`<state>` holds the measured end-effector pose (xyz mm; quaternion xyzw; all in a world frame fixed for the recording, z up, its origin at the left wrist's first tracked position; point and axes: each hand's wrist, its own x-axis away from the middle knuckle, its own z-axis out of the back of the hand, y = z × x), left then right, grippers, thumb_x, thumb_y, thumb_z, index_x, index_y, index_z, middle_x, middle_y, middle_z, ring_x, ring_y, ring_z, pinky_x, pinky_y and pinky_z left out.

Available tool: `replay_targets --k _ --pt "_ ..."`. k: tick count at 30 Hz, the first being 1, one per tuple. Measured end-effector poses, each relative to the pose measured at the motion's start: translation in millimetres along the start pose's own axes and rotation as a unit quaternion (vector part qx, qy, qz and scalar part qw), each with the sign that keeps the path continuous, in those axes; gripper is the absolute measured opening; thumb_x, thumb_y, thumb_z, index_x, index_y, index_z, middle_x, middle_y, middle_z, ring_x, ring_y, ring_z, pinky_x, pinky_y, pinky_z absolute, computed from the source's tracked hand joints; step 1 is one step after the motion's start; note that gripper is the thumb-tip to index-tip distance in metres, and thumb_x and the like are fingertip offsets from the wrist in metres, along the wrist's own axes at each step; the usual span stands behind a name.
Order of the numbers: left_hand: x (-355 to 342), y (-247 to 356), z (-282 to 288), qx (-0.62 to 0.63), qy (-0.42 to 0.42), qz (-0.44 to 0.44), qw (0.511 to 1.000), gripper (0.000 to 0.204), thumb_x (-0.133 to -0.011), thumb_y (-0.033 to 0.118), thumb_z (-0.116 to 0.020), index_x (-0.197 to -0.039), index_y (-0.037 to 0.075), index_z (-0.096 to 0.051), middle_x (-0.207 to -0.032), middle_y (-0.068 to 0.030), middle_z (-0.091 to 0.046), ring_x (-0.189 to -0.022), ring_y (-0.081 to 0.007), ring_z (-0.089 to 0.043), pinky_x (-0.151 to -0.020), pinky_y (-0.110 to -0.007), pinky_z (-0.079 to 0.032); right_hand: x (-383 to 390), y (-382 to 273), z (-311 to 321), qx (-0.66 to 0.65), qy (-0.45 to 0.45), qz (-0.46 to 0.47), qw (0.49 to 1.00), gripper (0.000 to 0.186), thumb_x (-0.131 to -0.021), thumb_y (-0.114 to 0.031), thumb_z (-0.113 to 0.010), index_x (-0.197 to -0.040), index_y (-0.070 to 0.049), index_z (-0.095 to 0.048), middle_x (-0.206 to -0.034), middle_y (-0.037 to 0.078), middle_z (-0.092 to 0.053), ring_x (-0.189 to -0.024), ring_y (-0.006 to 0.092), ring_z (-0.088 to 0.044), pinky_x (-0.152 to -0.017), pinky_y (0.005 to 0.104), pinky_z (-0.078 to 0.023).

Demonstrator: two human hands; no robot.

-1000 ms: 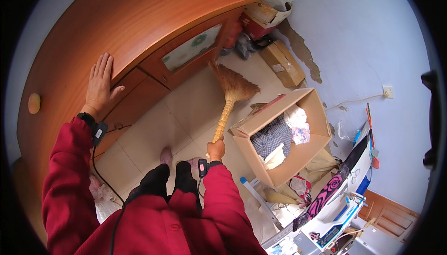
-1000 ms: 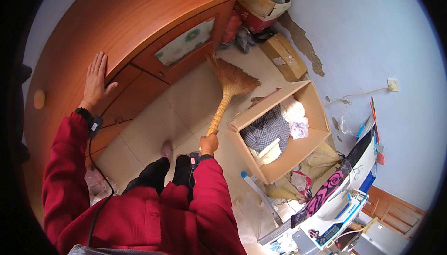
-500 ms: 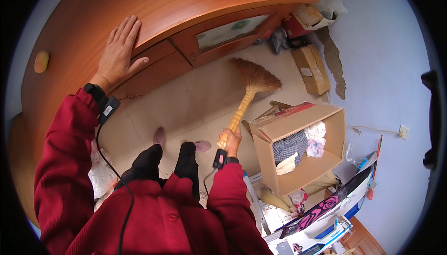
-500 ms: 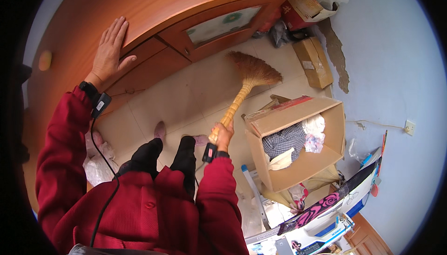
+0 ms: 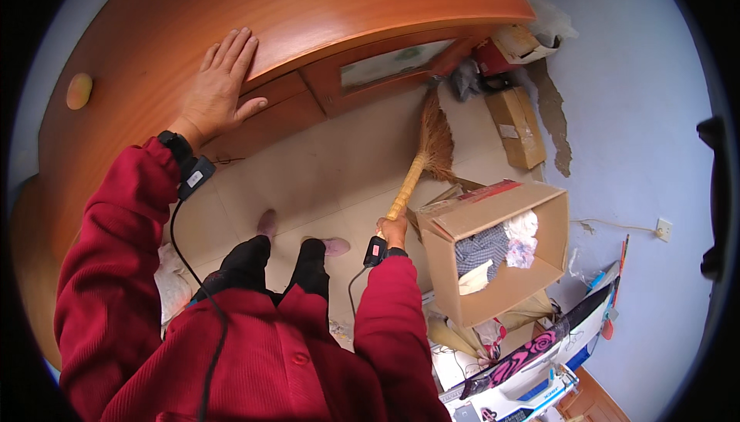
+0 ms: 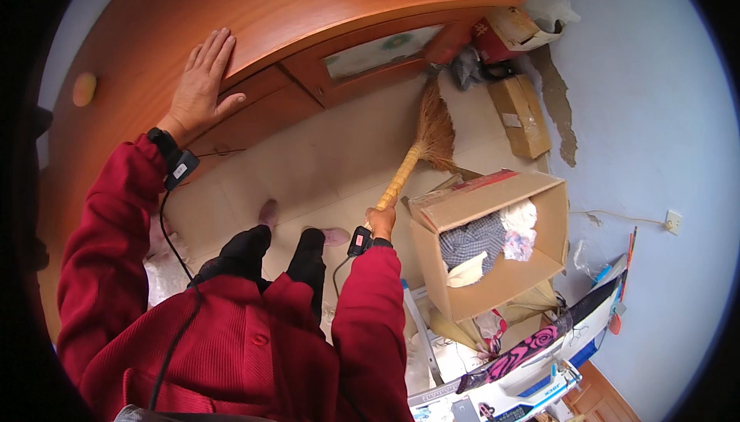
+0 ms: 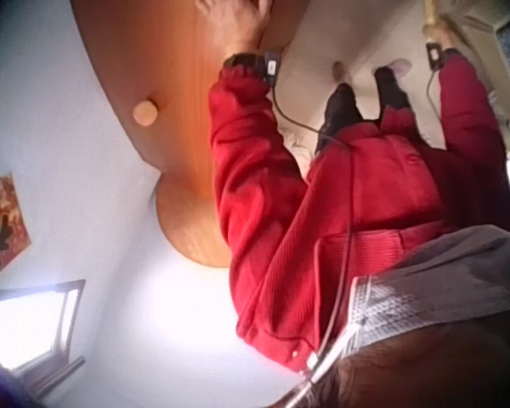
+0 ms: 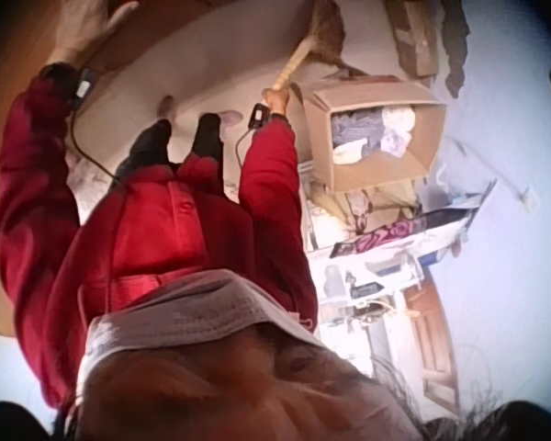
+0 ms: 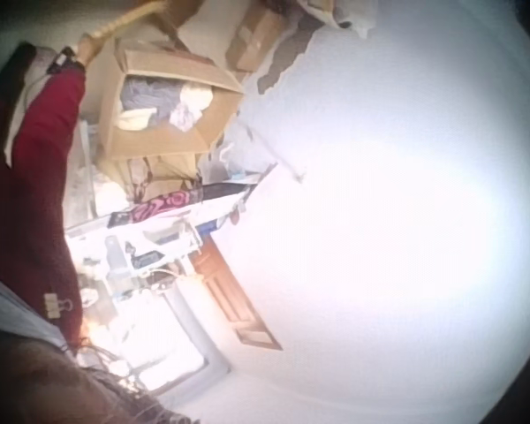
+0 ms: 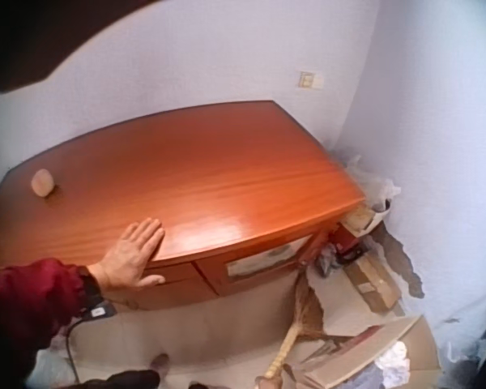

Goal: The person sweeps scattered debris on a tiled floor using a traditional straw broom. They gather the debris into a pile, move a cardboard box to access more floor area, and continue sweeping around a sewing machine and other items. The person also briefly lifts a plastic bag and adjusts a power cord while sweeping.

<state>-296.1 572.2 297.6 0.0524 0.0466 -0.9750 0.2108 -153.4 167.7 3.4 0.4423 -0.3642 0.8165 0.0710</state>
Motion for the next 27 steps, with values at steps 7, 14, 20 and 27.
replay_targets --k 7,14,20,27 --pt "1.8 -2.6 -2.8 -0.004 -0.005 -0.004 1.000 0.087 -0.082 0.048 -0.060 -0.143 -0.002 -0.026 -0.150 -0.0209 -0.025 -0.140 -0.0375 -0.021 -0.113 -0.047 -0.019 79.4 79.6 -51.2 0.318 -0.068 0.042 0.945 0.109 -0.068 -0.011 -0.074 -0.148 -0.002 -0.001 -0.094 0.026 -0.065 -0.090 0.0378 -0.065 -0.079 0.0427 -0.053" --pt "5.0 -6.5 -4.9 0.002 0.019 -0.027 0.999 0.088 -0.081 0.051 -0.060 -0.141 -0.005 -0.029 -0.146 -0.0247 -0.029 -0.136 -0.0400 -0.026 -0.110 -0.049 -0.023 233.2 131.5 -26.4 0.491 -0.171 -0.039 0.853 0.096 -0.074 -0.009 -0.065 -0.150 -0.019 -0.007 -0.096 0.020 -0.066 -0.090 0.0343 -0.065 -0.076 0.0437 -0.051" --pt "10.4 -10.2 -14.1 -0.005 0.036 -0.035 0.999 0.090 -0.082 0.054 -0.058 -0.140 -0.007 -0.028 -0.146 -0.0246 -0.029 -0.136 -0.0393 -0.025 -0.109 -0.050 -0.023 357.2 176.9 -14.6 0.490 -0.090 -0.050 0.866 0.085 -0.073 -0.016 -0.062 -0.148 -0.031 -0.024 -0.082 0.015 -0.067 -0.078 0.0332 -0.066 -0.069 0.0439 -0.051" --pt "11.3 -8.3 -16.4 0.007 0.030 -0.023 0.999 0.090 -0.080 0.051 -0.061 -0.141 -0.005 -0.026 -0.146 -0.0235 -0.029 -0.138 -0.0361 -0.023 -0.108 -0.048 -0.025 392.4 193.7 -61.8 0.334 0.040 0.025 0.941 0.090 -0.070 -0.015 -0.064 -0.148 -0.032 -0.022 -0.081 0.018 -0.067 -0.075 0.0382 -0.065 -0.070 0.0481 -0.051"
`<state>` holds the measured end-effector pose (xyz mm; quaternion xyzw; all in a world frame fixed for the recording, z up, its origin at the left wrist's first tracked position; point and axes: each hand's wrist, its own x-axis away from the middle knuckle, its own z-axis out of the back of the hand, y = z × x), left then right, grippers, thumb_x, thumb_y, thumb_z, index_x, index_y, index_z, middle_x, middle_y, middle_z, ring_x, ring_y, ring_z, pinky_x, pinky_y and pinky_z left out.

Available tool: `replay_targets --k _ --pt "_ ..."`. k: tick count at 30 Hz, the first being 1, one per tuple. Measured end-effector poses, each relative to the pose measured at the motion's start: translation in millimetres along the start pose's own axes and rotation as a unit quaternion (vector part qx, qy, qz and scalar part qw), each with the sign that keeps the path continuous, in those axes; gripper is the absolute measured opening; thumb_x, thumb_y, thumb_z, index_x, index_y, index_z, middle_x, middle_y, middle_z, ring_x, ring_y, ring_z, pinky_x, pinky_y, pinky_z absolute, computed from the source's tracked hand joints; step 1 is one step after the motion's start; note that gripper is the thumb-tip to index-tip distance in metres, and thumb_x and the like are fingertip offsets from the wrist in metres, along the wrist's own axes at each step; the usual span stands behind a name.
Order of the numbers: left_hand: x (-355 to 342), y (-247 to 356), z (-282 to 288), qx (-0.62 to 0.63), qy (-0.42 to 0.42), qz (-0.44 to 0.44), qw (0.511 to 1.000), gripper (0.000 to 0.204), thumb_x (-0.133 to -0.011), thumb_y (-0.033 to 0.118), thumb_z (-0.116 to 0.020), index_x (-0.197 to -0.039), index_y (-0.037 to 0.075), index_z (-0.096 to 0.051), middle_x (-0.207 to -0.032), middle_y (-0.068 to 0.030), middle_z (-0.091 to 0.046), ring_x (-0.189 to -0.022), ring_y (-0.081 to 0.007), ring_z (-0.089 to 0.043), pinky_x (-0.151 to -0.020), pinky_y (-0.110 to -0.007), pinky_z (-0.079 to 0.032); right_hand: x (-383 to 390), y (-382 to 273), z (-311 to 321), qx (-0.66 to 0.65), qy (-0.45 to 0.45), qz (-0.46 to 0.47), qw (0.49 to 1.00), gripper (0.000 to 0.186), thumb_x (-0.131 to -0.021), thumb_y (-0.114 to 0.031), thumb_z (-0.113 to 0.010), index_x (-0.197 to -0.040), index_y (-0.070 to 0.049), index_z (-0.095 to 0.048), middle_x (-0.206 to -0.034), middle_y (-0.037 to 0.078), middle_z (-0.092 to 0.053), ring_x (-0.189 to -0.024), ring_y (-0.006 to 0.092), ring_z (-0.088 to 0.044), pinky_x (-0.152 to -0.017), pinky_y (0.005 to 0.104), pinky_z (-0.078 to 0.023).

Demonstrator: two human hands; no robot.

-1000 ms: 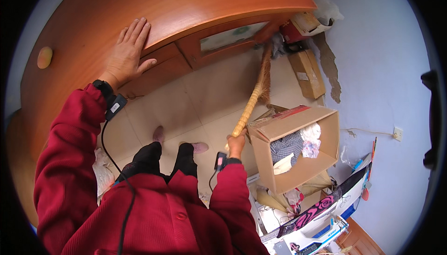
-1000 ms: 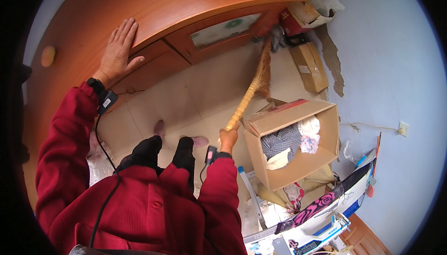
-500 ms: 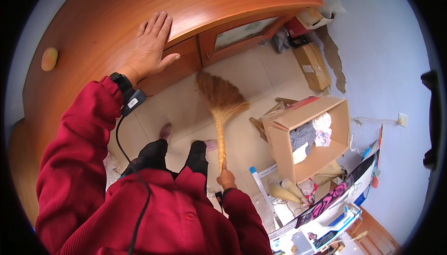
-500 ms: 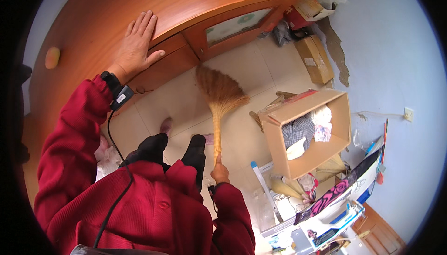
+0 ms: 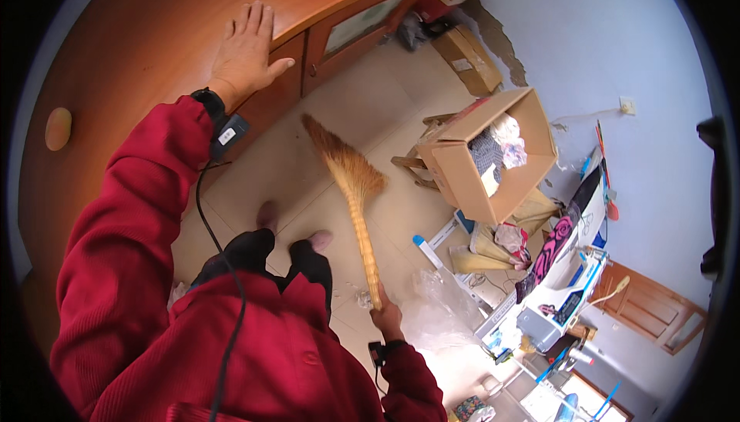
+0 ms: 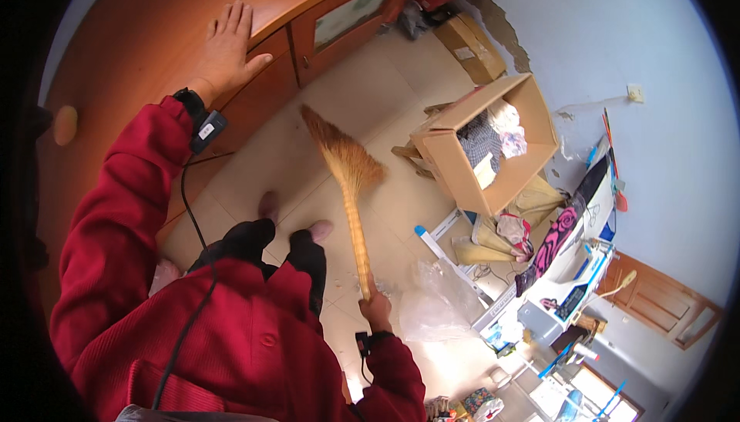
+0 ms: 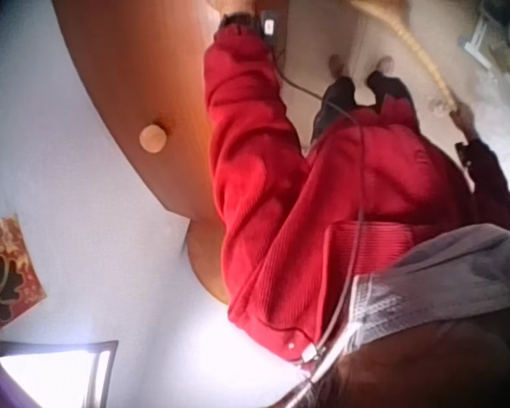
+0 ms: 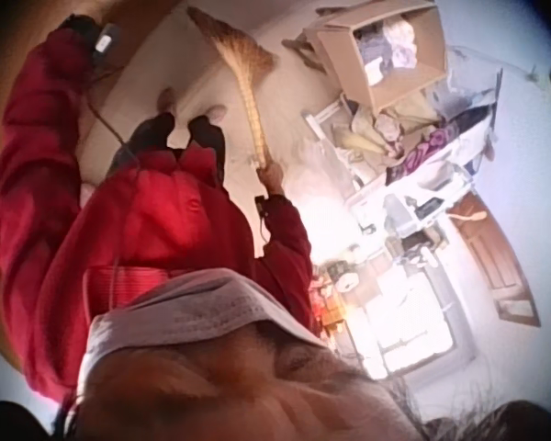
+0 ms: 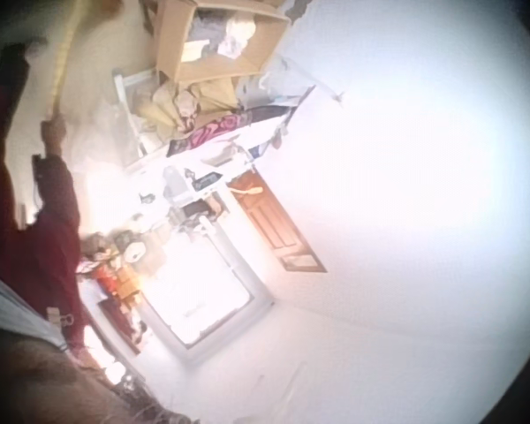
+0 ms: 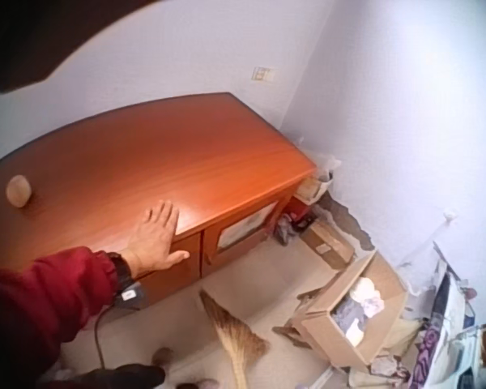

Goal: The person sweeps scattered debris on a tiled floor using a traditional straw broom. They gather the debris into a pile, move a cardboard box to access more floor area, and continue sweeping around a sewing machine and other items. The person also briefly lifts a plastic bag and adjusts a power cord while sweeping.

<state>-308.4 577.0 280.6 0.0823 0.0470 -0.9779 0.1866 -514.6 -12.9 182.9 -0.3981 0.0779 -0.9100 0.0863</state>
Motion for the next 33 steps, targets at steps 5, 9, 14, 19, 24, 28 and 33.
replay_targets --k 5,9,14,19,24,28,33 --pt "-2.3 -7.5 -13.0 -0.007 -0.005 -0.005 1.000 0.090 -0.083 0.050 -0.059 -0.146 0.000 -0.020 -0.151 -0.0215 -0.023 -0.141 -0.0362 -0.018 -0.111 -0.052 -0.019 -130.8 -36.2 1.2 -0.031 0.008 -0.010 0.999 0.091 -0.070 -0.013 -0.069 -0.147 -0.030 -0.025 -0.092 0.022 -0.066 -0.089 0.0387 -0.064 -0.077 0.0450 -0.051" --pt "0.8 -27.8 -14.6 0.010 -0.023 -0.058 0.998 0.086 -0.083 0.047 -0.060 -0.149 0.009 -0.020 -0.153 -0.0178 -0.019 -0.142 -0.0358 -0.016 -0.113 -0.050 -0.018 -190.0 -37.7 -22.0 -0.071 0.002 -0.024 0.997 0.090 -0.073 -0.013 -0.070 -0.148 -0.027 -0.023 -0.098 0.024 -0.065 -0.092 0.0391 -0.063 -0.078 0.0463 -0.051" --pt "73.5 -52.8 7.5 -0.004 -0.022 -0.068 0.997 0.085 -0.080 0.032 -0.067 -0.149 0.012 -0.021 -0.154 -0.0159 -0.019 -0.142 -0.0351 -0.015 -0.113 -0.049 -0.017 -72.8 44.1 -87.9 -0.073 -0.086 -0.042 0.993 0.093 -0.071 -0.010 -0.066 -0.149 -0.025 -0.017 -0.092 0.025 -0.064 -0.087 0.0409 -0.063 -0.075 0.0483 -0.050" --pt "109.3 -64.2 20.6 -0.014 0.018 -0.044 0.999 0.087 -0.077 0.028 -0.072 -0.148 0.013 -0.024 -0.152 -0.0148 -0.025 -0.140 -0.0352 -0.021 -0.113 -0.048 -0.021 36.4 104.3 -52.0 -0.049 -0.147 -0.057 0.986 0.095 -0.068 -0.013 -0.069 -0.146 -0.040 -0.022 -0.098 0.017 -0.067 -0.093 0.0379 -0.064 -0.078 0.0460 -0.051" --pt "107.8 -66.1 14.6 0.003 0.020 -0.044 0.999 0.086 -0.078 0.028 -0.071 -0.147 0.011 -0.024 -0.151 -0.0138 -0.026 -0.139 -0.0326 -0.024 -0.112 -0.046 -0.023 60.2 99.5 -8.8 -0.075 -0.165 -0.086 0.980 0.094 -0.067 -0.012 -0.068 -0.148 -0.028 -0.023 -0.095 0.020 -0.067 -0.090 0.0393 -0.064 -0.076 0.0469 -0.051" --pt "109.0 -67.3 11.6 -0.008 0.015 -0.033 0.999 0.086 -0.078 0.026 -0.071 -0.148 0.011 -0.023 -0.152 -0.0132 -0.025 -0.140 -0.0320 -0.023 -0.113 -0.045 -0.022 5.7 56.4 -17.8 -0.091 -0.005 0.115 0.989 0.089 -0.067 -0.007 -0.069 -0.146 -0.020 -0.029 -0.084 0.019 -0.067 -0.075 0.0368 -0.066 -0.066 0.0416 -0.053" --pt "108.5 -67.8 12.7 -0.025 0.012 -0.034 0.999 0.087 -0.077 0.028 -0.071 -0.148 0.011 -0.022 -0.152 -0.0133 -0.025 -0.140 -0.0325 -0.024 -0.112 -0.046 -0.023 -112.7 -58.7 -65.6 0.034 -0.051 0.055 0.997 0.085 -0.070 -0.014 -0.067 -0.146 -0.015 -0.028 -0.083 0.024 -0.066 -0.081 0.0402 -0.064 -0.073 0.0457 -0.053"
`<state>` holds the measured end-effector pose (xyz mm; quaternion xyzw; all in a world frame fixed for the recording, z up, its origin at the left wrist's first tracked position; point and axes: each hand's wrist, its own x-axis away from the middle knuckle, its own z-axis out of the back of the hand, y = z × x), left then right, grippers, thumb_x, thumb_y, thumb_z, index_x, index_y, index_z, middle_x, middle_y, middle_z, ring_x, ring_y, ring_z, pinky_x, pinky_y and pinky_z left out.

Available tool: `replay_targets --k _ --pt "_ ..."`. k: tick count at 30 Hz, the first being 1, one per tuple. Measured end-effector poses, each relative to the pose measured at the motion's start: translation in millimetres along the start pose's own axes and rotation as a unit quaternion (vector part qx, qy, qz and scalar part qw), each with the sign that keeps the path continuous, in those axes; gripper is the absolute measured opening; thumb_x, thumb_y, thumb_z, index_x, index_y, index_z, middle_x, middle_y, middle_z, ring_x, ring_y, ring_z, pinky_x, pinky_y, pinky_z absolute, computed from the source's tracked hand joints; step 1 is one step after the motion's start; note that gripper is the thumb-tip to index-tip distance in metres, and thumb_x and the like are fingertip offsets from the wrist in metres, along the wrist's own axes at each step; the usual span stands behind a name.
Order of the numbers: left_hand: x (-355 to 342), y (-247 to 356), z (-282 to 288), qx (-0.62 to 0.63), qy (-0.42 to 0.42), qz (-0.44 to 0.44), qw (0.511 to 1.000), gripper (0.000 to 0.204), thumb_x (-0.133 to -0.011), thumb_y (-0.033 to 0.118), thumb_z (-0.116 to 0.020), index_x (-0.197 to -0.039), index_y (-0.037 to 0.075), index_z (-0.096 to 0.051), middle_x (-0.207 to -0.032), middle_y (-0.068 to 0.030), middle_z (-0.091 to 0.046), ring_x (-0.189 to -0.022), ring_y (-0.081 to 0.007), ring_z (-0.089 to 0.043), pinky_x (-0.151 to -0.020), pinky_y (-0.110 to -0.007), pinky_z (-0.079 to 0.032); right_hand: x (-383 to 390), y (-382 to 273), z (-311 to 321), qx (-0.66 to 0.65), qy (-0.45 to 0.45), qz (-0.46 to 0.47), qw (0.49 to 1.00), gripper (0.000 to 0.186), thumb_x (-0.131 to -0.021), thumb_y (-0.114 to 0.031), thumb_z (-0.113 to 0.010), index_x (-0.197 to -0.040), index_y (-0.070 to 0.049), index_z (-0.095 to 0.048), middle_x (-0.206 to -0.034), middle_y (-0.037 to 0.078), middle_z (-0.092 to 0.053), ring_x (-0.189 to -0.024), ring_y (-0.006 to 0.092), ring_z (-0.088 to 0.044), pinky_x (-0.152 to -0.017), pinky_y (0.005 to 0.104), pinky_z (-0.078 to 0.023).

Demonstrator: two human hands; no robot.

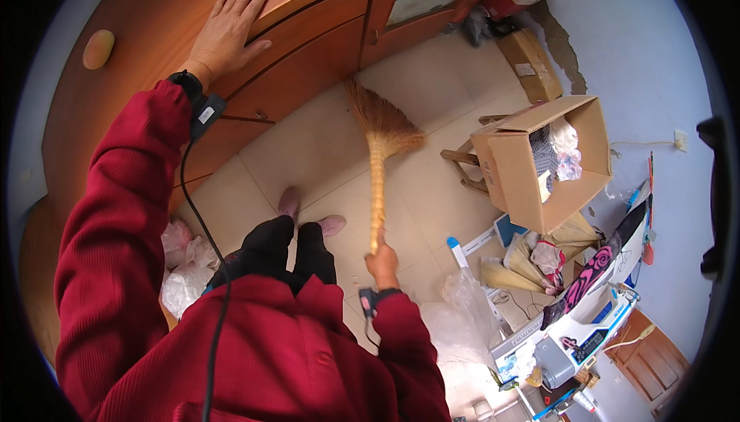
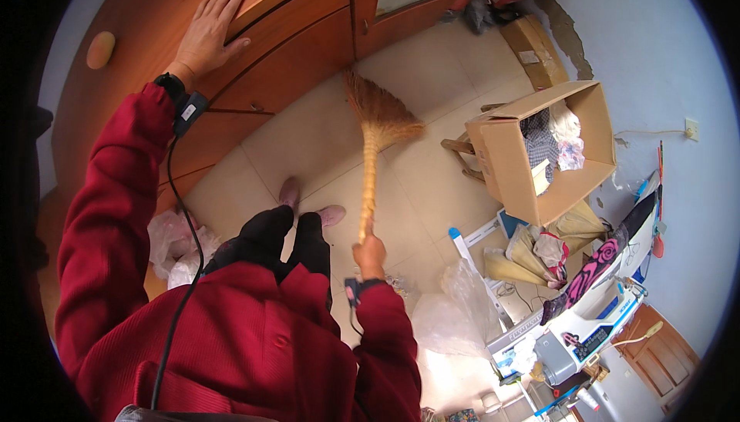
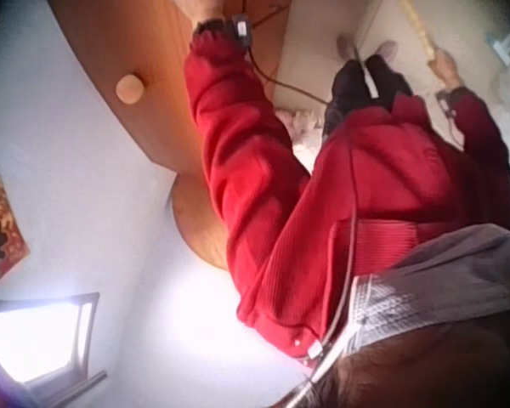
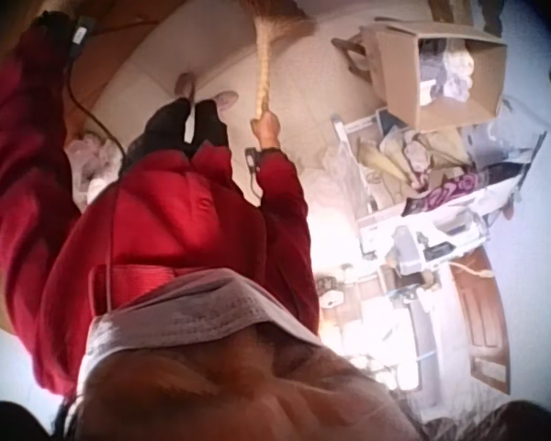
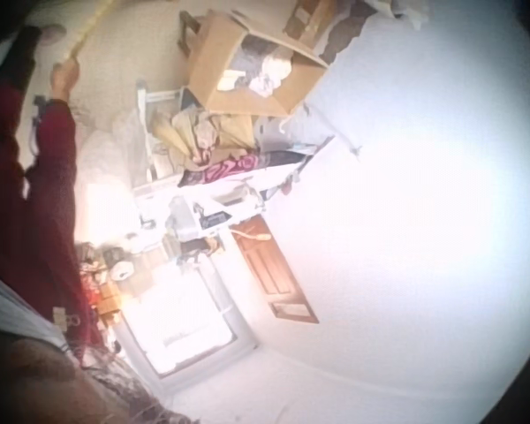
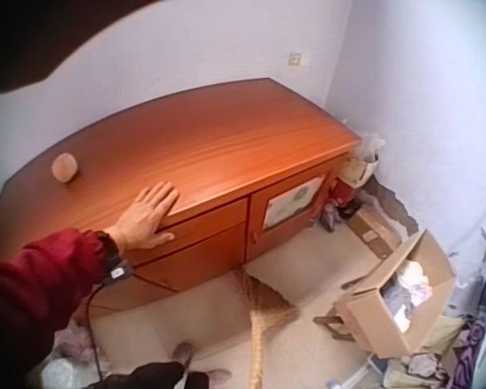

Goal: The person sweeps scattered debris on a tiled floor using a traditional straw broom. They gather the debris into a pile, move a cardboard box to access more floor area, and continue sweeping around a sewing machine and other items. The person also briefly lifts a plastic bag and adjusts a power cord while sweeping.

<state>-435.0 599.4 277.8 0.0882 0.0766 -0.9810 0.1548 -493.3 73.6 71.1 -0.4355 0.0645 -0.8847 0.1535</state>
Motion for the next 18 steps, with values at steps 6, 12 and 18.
replay_targets --k 6,12,18 --pt "0.6 -0.4 -0.9 0.008 0.024 -0.012 1.000 0.087 -0.076 0.031 -0.072 -0.147 0.011 -0.025 -0.150 -0.0131 -0.028 -0.138 -0.0320 -0.027 -0.111 -0.046 -0.026 1.6 -12.4 -39.3 0.094 -0.079 0.063 0.990 0.084 -0.076 -0.011 -0.061 -0.149 -0.012 -0.018 -0.085 0.021 -0.067 -0.079 0.0359 -0.066 -0.070 0.0455 -0.054" --pt "0.1 -2.0 -3.6 0.017 0.015 -0.008 1.000 0.084 -0.079 0.029 -0.069 -0.148 0.011 -0.024 -0.152 -0.0132 -0.026 -0.140 -0.0317 -0.024 -0.112 -0.045 -0.023 71.8 107.4 15.2 0.217 -0.115 0.036 0.969 0.079 -0.079 -0.008 -0.058 -0.148 -0.025 -0.023 -0.088 0.017 -0.066 -0.079 0.0320 -0.066 -0.069 0.0431 -0.054" --pt "-0.4 -1.9 -3.9 0.018 0.015 -0.016 1.000 0.084 -0.080 0.030 -0.068 -0.148 0.011 -0.023 -0.153 -0.0132 -0.024 -0.141 -0.0322 -0.021 -0.112 -0.047 -0.022 179.0 154.9 80.6 0.237 -0.067 -0.012 0.969 0.081 -0.074 -0.007 -0.061 -0.144 -0.033 -0.031 -0.080 0.016 -0.062 -0.070 0.0323 -0.064 -0.063 0.0433 -0.052"
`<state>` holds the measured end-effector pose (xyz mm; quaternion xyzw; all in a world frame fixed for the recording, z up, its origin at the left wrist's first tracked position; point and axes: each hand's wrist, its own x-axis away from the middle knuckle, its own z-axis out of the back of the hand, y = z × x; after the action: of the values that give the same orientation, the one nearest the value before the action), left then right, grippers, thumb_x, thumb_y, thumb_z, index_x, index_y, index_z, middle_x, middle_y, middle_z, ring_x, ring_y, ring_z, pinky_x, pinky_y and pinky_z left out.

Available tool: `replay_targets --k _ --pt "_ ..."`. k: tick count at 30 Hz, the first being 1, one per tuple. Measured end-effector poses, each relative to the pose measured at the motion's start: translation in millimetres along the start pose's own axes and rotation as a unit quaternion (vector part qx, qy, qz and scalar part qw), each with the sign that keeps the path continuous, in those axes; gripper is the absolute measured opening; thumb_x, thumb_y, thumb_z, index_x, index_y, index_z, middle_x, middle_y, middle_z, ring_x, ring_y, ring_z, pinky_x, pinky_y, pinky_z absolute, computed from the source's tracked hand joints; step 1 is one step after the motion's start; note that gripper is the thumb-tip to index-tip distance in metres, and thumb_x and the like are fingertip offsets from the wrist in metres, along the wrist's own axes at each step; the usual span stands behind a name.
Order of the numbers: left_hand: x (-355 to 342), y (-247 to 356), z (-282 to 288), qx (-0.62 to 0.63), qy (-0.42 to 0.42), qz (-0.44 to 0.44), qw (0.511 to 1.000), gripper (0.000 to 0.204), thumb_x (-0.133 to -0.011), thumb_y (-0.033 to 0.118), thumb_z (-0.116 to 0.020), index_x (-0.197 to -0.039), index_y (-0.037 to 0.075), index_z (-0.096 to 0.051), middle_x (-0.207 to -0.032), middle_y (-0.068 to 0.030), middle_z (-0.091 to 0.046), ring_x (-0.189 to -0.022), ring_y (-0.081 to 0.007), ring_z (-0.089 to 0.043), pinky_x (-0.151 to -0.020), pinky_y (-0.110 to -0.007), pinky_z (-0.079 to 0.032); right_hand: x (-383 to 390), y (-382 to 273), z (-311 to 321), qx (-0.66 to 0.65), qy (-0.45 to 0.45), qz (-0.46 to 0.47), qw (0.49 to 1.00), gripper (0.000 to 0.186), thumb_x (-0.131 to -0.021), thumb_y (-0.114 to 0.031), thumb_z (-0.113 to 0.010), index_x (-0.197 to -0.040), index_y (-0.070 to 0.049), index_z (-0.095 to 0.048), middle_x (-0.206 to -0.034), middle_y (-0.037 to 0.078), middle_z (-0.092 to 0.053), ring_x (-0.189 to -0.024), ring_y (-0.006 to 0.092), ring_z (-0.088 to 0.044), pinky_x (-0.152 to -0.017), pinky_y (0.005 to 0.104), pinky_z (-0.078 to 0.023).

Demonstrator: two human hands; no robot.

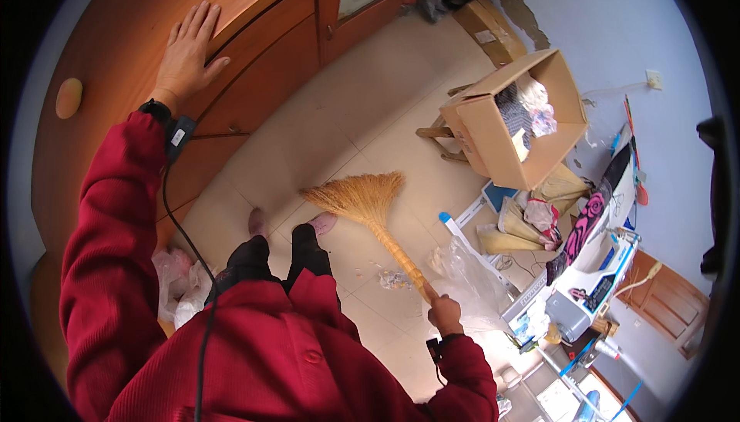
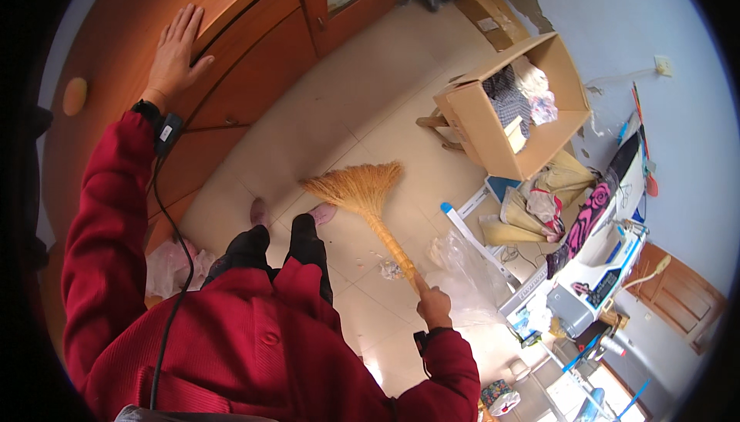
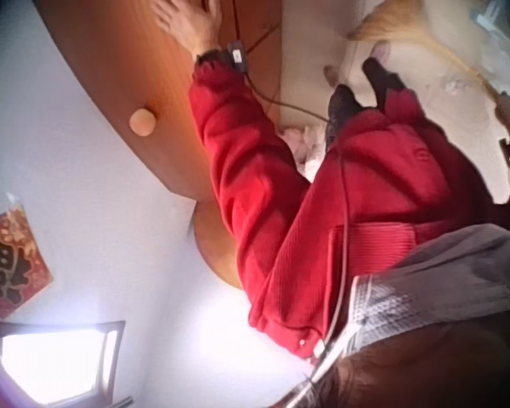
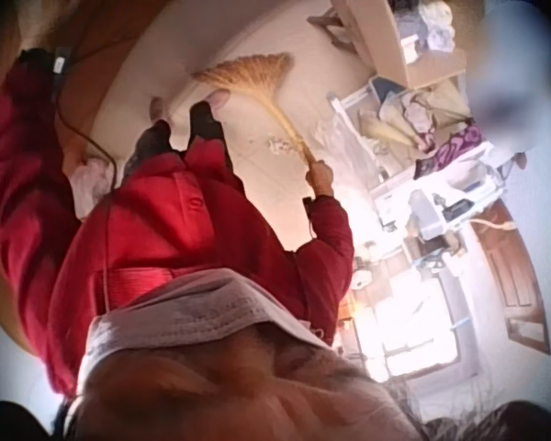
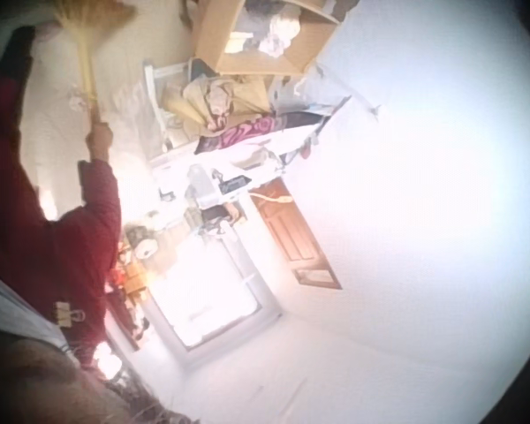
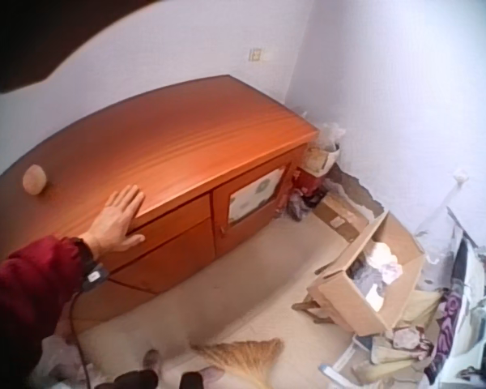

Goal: The person sweeps scattered debris on a tiled floor using a traditional straw broom. They gather the debris into a pile, move a cardboard box to access more floor area, and continue sweeping around a sewing machine and other items. The person also briefly lifts a plastic bag and adjusts a power cord while sweeping.

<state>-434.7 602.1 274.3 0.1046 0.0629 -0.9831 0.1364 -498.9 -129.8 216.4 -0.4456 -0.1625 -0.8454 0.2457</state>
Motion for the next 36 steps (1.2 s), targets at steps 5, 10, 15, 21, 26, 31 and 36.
replay_targets --k 5,10,15,21,26,31,36 --pt "0.3 1.1 2.4 0.002 -0.009 0.002 1.000 0.084 -0.079 0.030 -0.068 -0.148 0.011 -0.023 -0.152 -0.0140 -0.024 -0.141 -0.0328 -0.022 -0.112 -0.048 -0.022 52.6 -20.7 2.7 -0.155 0.029 -0.057 0.986 0.077 -0.071 -0.011 -0.063 -0.142 -0.025 -0.037 -0.077 0.018 -0.064 -0.069 0.0346 -0.064 -0.062 0.0455 -0.051" --pt "1.3 1.2 1.4 0.014 0.004 -0.011 1.000 0.086 -0.077 0.030 -0.069 -0.147 0.011 -0.025 -0.152 -0.0149 -0.025 -0.140 -0.0341 -0.023 -0.111 -0.049 -0.023 42.4 -64.1 0.0 -0.660 -0.018 -0.058 0.749 0.057 -0.078 -0.009 -0.058 -0.134 -0.013 -0.047 -0.071 0.011 -0.062 -0.056 0.0225 -0.061 -0.052 0.0360 -0.050" --pt "-0.7 -3.4 -5.4 0.013 -0.001 -0.026 1.000 0.088 -0.078 0.032 -0.069 -0.149 0.011 -0.021 -0.154 -0.0137 -0.022 -0.141 -0.0331 -0.020 -0.111 -0.049 -0.021 -51.0 -95.6 -4.6 -0.736 -0.058 -0.052 0.673 0.035 -0.083 -0.012 -0.052 -0.117 -0.002 -0.054 -0.069 0.009 -0.060 -0.054 0.0207 -0.059 -0.052 0.0345 -0.049" --pt "-2.5 -7.5 -12.7 -0.001 -0.015 -0.037 0.999 0.090 -0.081 0.032 -0.068 -0.150 0.011 -0.015 -0.154 -0.0147 -0.020 -0.142 -0.0326 -0.018 -0.111 -0.052 -0.021 -142.3 -185.5 -30.0 -0.351 0.081 -0.150 0.921 0.068 -0.084 -0.025 -0.055 -0.146 -0.024 -0.025 -0.090 0.022 -0.066 -0.085 0.0374 -0.065 -0.074 0.0476 -0.051" --pt "-2.3 -6.1 -12.7 0.003 -0.020 -0.033 0.999 0.090 -0.080 0.032 -0.068 -0.150 0.011 -0.015 -0.154 -0.0157 -0.019 -0.142 -0.0337 -0.018 -0.110 -0.054 -0.022 -76.2 -226.9 -100.6 -0.429 0.042 -0.237 0.871 0.073 -0.084 -0.026 -0.056 -0.147 -0.031 -0.021 -0.097 0.020 -0.066 -0.091 0.0376 -0.064 -0.081 0.0488 -0.049" --pt "-0.9 -3.8 -6.5 0.004 -0.047 -0.033 0.998 0.092 -0.080 0.035 -0.068 -0.149 0.008 -0.014 -0.153 -0.0181 -0.019 -0.142 -0.0355 -0.017 -0.110 -0.055 -0.022 28.6 -262.7 -150.3 -0.424 -0.043 -0.331 0.842 0.074 -0.083 -0.029 -0.060 -0.147 -0.027 -0.022 -0.103 0.018 -0.066 -0.096 0.0371 -0.063 -0.081 0.0492 -0.050" --pt "-0.5 -3.2 -5.8 0.011 -0.062 -0.026 0.998 0.092 -0.081 0.036 -0.067 -0.149 0.008 -0.013 -0.153 -0.0191 -0.018 -0.142 -0.0365 -0.015 -0.110 -0.055 -0.021 62.3 -296.7 -163.5 -0.408 -0.097 -0.366 0.831 0.077 -0.081 -0.022 -0.060 -0.148 -0.023 -0.021 -0.105 0.018 -0.066 -0.098 0.0341 -0.064 -0.082 0.0464 -0.051"
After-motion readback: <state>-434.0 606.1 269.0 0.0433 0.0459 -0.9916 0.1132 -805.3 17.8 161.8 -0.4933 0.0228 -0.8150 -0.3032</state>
